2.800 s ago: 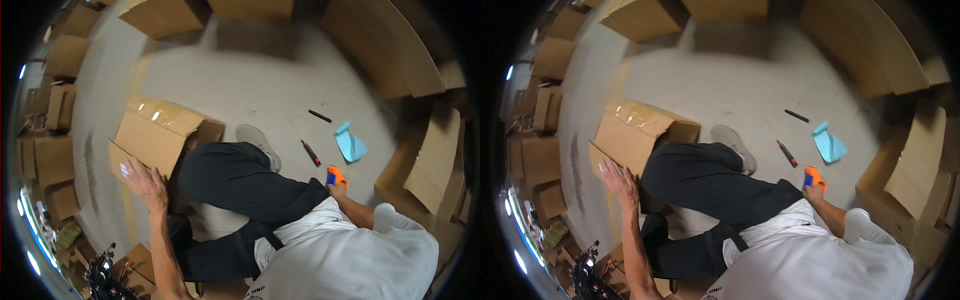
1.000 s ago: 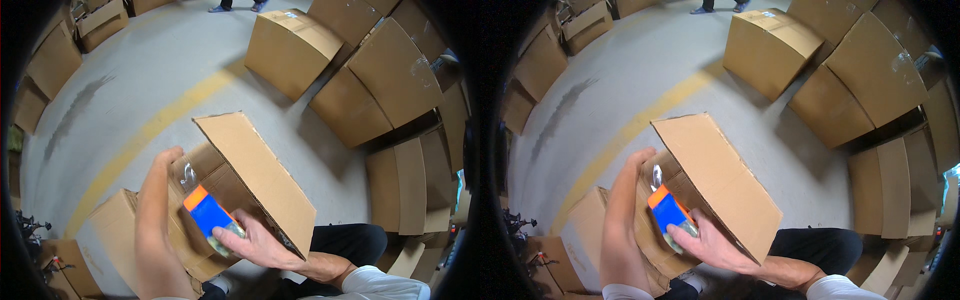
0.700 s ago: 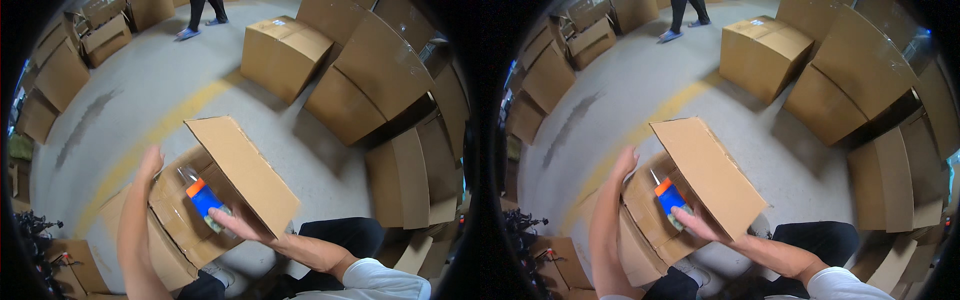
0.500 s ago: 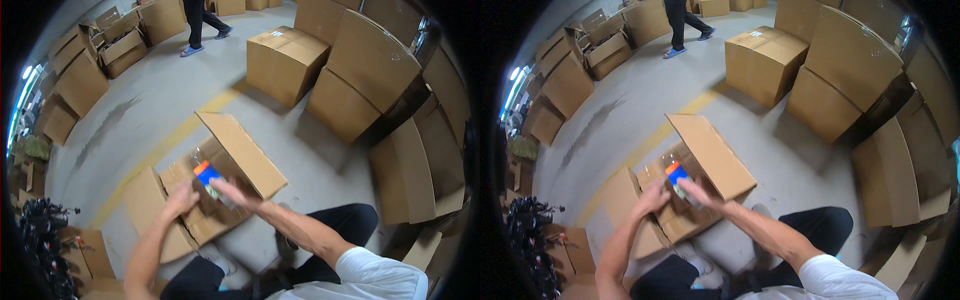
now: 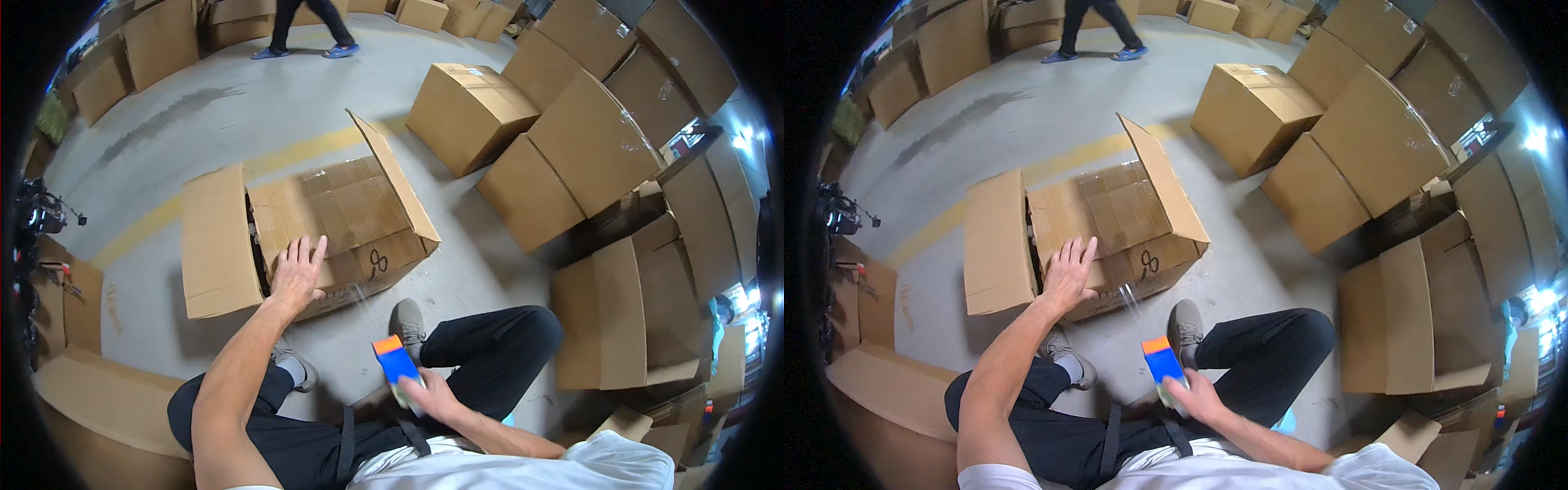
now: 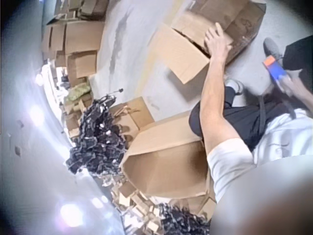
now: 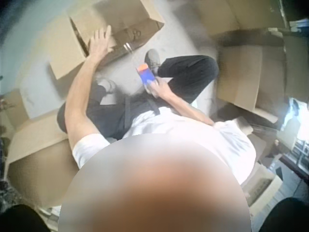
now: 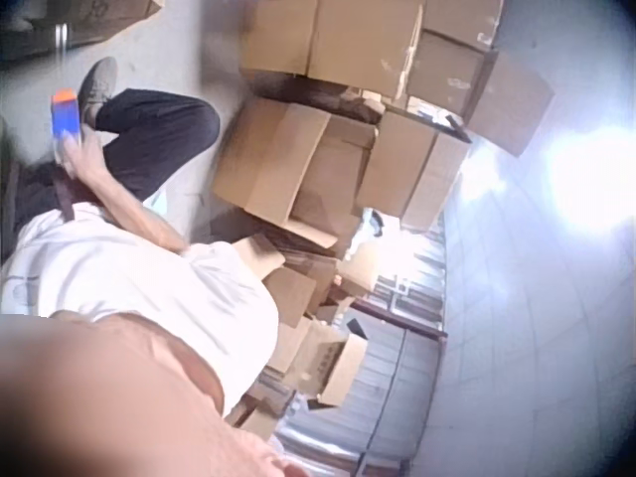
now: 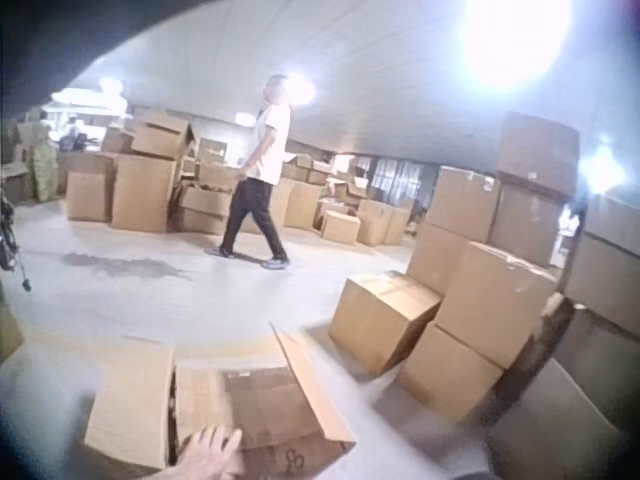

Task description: The person sits on the floor in a warehouse and packs a cardboard box. They fold the flaps, apply clear packing tape using a handheld dispenser, and write on the box with a black marker. The person then applies additional tape to secure the package.

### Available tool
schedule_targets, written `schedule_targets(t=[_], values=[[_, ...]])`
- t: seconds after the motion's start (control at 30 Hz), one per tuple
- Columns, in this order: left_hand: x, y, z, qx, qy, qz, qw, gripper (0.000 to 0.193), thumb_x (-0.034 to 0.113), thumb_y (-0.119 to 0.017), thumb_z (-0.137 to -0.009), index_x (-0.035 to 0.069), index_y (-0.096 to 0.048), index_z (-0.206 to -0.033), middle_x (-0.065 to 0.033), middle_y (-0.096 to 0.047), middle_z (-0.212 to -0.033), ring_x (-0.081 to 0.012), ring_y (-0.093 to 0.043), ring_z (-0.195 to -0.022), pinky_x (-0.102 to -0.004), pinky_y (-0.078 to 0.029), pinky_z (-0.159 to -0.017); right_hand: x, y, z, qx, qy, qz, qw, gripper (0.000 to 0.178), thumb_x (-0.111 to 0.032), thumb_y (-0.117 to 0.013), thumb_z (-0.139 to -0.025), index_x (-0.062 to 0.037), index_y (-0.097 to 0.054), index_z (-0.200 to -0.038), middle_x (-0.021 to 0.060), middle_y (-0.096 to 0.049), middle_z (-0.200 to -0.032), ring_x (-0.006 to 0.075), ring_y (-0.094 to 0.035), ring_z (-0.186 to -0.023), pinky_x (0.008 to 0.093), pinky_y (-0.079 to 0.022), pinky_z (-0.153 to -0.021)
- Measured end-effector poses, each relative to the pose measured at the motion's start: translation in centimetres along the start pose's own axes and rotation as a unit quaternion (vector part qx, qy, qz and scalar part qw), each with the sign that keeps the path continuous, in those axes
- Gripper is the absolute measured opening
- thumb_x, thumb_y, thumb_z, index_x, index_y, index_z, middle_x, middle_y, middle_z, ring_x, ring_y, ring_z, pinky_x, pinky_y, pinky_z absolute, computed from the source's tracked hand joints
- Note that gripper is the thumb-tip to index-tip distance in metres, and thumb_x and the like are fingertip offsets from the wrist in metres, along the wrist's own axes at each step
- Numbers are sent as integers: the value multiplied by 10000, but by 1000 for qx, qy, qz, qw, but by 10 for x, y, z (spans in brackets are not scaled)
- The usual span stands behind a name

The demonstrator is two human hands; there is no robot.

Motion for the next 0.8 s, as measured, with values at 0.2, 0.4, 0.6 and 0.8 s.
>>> schedule_targets(t=[0.2, 0.4, 0.6, 0.8], values=[[42, -33, 16, 71, -148, -44, 986, 545, 259, -517, -1012, 258, -476, -1556, -154, -381, -1646, -435, -347, -1506, -682, -278, -1186, -41, -31, -157, 22, -60, -41, 997, 465, -453, -636, -955, 1, -725, -1007, 129, -724, -799, 221, -685, -659, 407, -558, -632], [53, -22, 6, 180, -101, 2, 979, 554, 250, -587, -954, 257, -552, -1506, -176, -409, -1623, -477, -327, -1505, -685, -241, -1205, -42, -22, -226, -113, -83, -261, 955, 449, -419, -491, -1049, -35, -685, -1175, 128, -744, -964, 281, -712, -853, 456, -584, -847], [62, -46, -1, 81, -19, -5, 996, 540, 248, -547, -978, 117, -529, -1502, -207, -385, -1633, -440, -331, -1515, -629, -212, -1236, -16, -27, -217, 4, -62, -47, 997, 498, -459, -513, -1047, -10, -727, -1090, 160, -760, -922, 282, -730, -847, 456, -585, -799], [85, 3, -20, 135, -39, 72, 987, 430, 219, -639, -924, 56, -657, -1322, -230, -460, -1554, -402, -354, -1496, -606, -238, -1215, -2, 39, -253, 93, 79, 195, 973, 549, -473, -616, -982, 56, -750, -921, 198, -734, -834, 289, -722, -830, 426, -551, -724]])
Point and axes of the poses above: each hand's wrist, its own z-axis away from the middle knuckle, its own y-axis out of the back of the hand, x = y × z, the point moved 10 cm from there along -z, towards the middle knuckle
